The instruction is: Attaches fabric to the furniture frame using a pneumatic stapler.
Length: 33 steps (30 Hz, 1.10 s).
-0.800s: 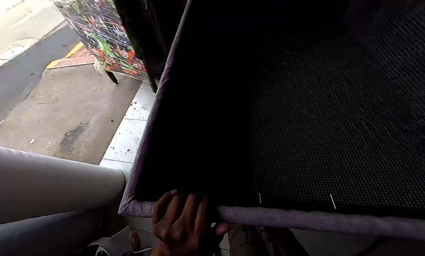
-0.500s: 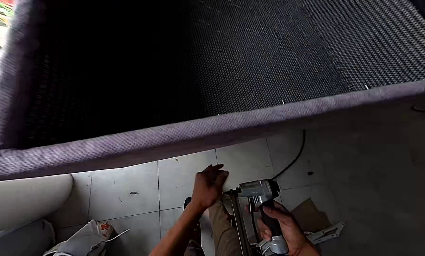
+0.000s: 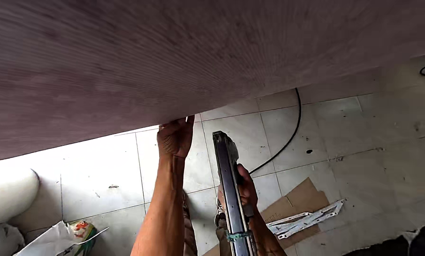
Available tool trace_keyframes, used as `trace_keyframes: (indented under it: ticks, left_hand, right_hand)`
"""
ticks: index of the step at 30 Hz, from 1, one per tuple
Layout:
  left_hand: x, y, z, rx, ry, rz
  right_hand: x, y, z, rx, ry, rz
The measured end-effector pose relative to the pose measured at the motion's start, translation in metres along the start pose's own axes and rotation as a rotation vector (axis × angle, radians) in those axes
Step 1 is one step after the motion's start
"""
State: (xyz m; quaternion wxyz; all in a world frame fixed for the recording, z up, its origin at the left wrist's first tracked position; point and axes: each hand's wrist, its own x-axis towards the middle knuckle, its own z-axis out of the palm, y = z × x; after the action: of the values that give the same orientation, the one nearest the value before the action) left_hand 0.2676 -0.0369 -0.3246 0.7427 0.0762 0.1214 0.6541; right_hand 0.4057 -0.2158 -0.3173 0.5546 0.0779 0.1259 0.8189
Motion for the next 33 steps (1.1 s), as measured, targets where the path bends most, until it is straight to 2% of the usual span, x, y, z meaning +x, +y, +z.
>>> trace_keyframes:
  ticks: [3,9,12,16,24,26,30,33]
  left_hand:
    - [0.011,-0.015,-0.001,0.102,0.021,-0.005]
    - [0.027,-0.029,-0.002,0.266,0.230,0.049]
    - [0.035,-0.029,-0.009,0.310,0.191,0.118]
    - [0.041,-0.022,-0.014,0.407,0.106,0.166]
    - [0.044,0.005,-0.024,0.689,0.000,0.192]
    - [0.047,0.015,-0.032,0.761,-0.040,0.128]
    - [0.052,0.044,-0.047,0.925,-0.102,-0.117]
    - [0.048,0.063,-0.044,0.924,-0.017,-0.099]
  right_hand:
    - [0.011,-0.005,-0.014,0.047,-0.019,-0.028]
    - [0.036,-0.024,-0.045,0.065,0.007,-0.118]
    - [0.044,-0.038,-0.073,0.002,-0.003,-0.182]
    - [0.054,-0.045,-0.077,0.035,-0.085,-0.160]
    - [0.077,-0.009,-0.072,0.103,-0.042,-0.045]
    - [0.086,0.006,-0.072,0.129,-0.035,-0.017]
    - [0.099,0.033,-0.077,0.187,-0.037,0.045]
    - [0.104,0.044,-0.077,0.190,-0.023,0.074]
